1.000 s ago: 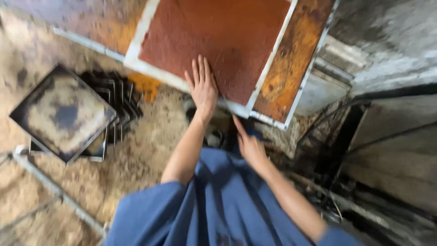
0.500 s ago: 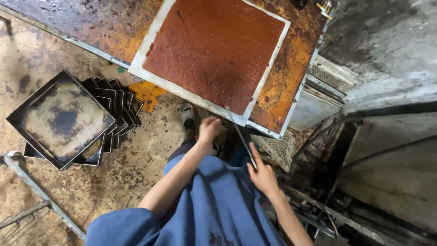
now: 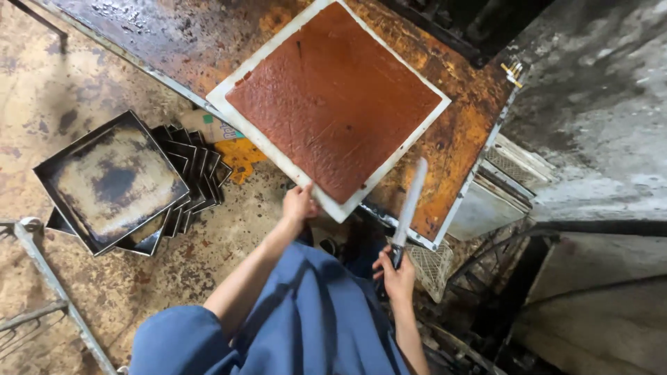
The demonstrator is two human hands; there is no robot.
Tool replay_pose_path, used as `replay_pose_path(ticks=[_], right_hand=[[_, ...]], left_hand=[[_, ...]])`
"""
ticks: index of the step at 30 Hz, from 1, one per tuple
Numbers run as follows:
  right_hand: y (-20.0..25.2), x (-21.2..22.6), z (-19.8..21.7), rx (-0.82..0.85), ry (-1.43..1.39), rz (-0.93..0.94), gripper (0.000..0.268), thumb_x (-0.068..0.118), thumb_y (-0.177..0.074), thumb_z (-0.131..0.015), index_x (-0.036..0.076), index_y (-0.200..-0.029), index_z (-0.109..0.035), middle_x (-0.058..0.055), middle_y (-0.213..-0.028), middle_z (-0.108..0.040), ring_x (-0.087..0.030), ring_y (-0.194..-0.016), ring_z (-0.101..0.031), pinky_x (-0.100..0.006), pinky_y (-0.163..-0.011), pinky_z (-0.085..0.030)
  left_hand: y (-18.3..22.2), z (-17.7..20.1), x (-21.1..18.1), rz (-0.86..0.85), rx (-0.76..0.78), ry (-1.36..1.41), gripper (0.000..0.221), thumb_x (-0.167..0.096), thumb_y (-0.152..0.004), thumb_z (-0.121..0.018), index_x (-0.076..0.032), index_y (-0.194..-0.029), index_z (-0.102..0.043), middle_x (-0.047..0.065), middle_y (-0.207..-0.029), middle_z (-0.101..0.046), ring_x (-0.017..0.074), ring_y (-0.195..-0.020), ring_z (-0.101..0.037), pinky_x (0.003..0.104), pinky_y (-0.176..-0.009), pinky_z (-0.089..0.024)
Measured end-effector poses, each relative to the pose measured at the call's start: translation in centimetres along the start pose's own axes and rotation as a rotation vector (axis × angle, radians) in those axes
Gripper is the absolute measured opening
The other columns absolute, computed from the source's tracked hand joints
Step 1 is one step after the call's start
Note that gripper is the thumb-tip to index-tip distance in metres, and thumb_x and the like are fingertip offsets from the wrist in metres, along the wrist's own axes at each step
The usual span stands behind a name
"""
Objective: The person uses a metal frame with parallel bars to press and score a rectangular block of reddish-brown paste on a workbench. They then use a long knife to cut the paste into smaller rectangular pieces along the scored lines. Finally, the person places a metal tray over the cut paste and moves it to a nearby rack.
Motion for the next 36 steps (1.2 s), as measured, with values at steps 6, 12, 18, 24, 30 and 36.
replay_pose_path(ticks=[6,12,18,24,30,36], right_hand=[[-2.2,5.8,-6.7,0.163,0.173,0.048,0.015,0.009,-0.094,-0.068,0.004,-0.108,-0.067,-0.013,-0.051,-0.067,-0.021,-0.037,-0.066,-0.031,-0.032,-0.055],[-6.4,14.1,-13.9,0.274,0.485,0.065,0.023,0.027,-0.097,-0.063,0.012,-0.114,-0.065,-0.007,-0.043,-0.062,-0.021,-0.037,-0.066,-0.030,-0.038,-0.055],[-17.8,26.8,-27.3,0.357,0.753,0.109,0.053,0.038,-0.107,-0.044,0.021,-0.156,-0.036,-0.025,-0.148,-0.051,-0.053,-0.130,-0.050,-0.062,-0.114,-0.038],[-27.1,33.4,-36.6,0.346,0.957,0.127,0.060,0.031,-0.107,-0.039,0.044,-0.161,-0.014,-0.024,-0.143,-0.058,-0.055,-0.119,-0.059,-0.065,-0.106,-0.045],[-28.2,33.6,-37.5,0.297,1.049,0.099,0.060,0.031,-0.106,-0.039,0.046,-0.160,-0.015,-0.032,-0.119,-0.069,-0.052,-0.108,-0.067,-0.062,-0.098,-0.052],[-31.2,33.3,-40.0,0.346,1.105,0.093,0.066,0.034,-0.106,-0.040,0.051,-0.159,-0.006,-0.032,-0.112,-0.071,-0.050,-0.107,-0.068,-0.060,-0.095,-0.054]], left_hand=[[0.3,2.9,-7.0,0.013,0.207,-0.918,0.061,-0.070,-0.089,-0.049,-0.020,-0.073,-0.079,0.007,-0.061,-0.073,0.0281,-0.074,-0.078,0.046,-0.079,-0.063],[-0.2,1.9,-10.4,-0.073,0.452,-1.126,0.053,-0.059,-0.094,-0.050,-0.014,-0.084,-0.076,0.016,-0.089,-0.077,0.0348,-0.087,-0.077,0.049,-0.076,-0.065],[-12.1,1.1,-31.4,-0.602,0.244,-0.781,0.028,-0.036,-0.094,-0.060,-0.020,-0.114,-0.072,0.013,-0.108,-0.075,0.0376,-0.107,-0.070,0.055,-0.091,-0.057],[-26.3,-5.0,-40.5,-0.929,-0.129,-0.960,0.044,-0.031,-0.105,-0.055,-0.013,-0.145,-0.051,0.014,-0.147,-0.055,0.0301,-0.144,-0.043,0.057,-0.122,-0.022],[-26.5,-6.1,-39.8,-0.995,-0.164,-1.033,0.046,-0.028,-0.111,-0.044,-0.009,-0.152,-0.049,0.012,-0.155,-0.053,0.0261,-0.152,-0.036,0.056,-0.126,-0.007],[-26.4,-6.2,-39.5,-1.079,-0.232,-1.101,0.048,-0.028,-0.107,-0.049,-0.008,-0.150,-0.051,0.011,-0.154,-0.054,0.0251,-0.153,-0.033,0.056,-0.127,-0.009]])
Point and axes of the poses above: each hand's wrist, its own y-axis away from the middle knuckle, its own z-axis out of the back of the hand, x = y × z, the point moved 7 cm from there along -y, towards the middle knuckle
